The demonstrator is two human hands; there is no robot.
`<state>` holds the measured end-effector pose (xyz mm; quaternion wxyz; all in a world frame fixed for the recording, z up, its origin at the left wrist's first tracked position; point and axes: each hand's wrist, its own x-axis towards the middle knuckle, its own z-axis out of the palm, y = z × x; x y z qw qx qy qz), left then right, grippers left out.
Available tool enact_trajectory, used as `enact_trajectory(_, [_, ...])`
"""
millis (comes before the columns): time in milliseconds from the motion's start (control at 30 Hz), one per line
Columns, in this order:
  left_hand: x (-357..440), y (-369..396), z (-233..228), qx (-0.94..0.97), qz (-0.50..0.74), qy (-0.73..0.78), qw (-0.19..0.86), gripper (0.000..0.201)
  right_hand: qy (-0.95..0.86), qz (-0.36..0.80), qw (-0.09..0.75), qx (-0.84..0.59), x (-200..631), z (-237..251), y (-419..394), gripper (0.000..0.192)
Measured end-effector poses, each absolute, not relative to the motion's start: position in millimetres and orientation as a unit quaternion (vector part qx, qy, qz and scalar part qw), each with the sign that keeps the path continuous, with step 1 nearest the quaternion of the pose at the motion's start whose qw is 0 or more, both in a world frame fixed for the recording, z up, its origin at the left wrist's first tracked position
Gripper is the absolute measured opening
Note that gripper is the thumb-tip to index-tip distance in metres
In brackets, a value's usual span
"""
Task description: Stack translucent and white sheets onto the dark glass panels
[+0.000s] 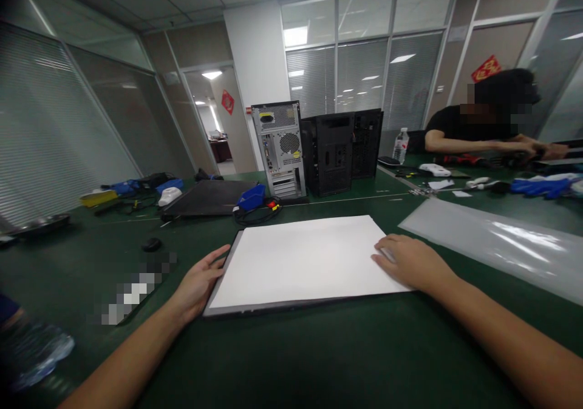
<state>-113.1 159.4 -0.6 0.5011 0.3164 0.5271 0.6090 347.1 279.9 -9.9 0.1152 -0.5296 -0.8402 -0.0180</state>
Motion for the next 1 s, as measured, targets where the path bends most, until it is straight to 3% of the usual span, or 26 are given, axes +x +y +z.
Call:
enact_trajectory(767, [-112.3,161.1,-3.6,0.310,0.614,0.530,0.496,0.072,-0.860,-0.028,0.114,-0.497,334.4,-10.6,273.5,0.060])
enact_trajectory(1000, [-112.1,162.0,-4.1,0.308,0.615,0.531,0.495,0.068,-0.793,-0.067,0.167,-0.582,407.3,-22.8,320.6,0.060])
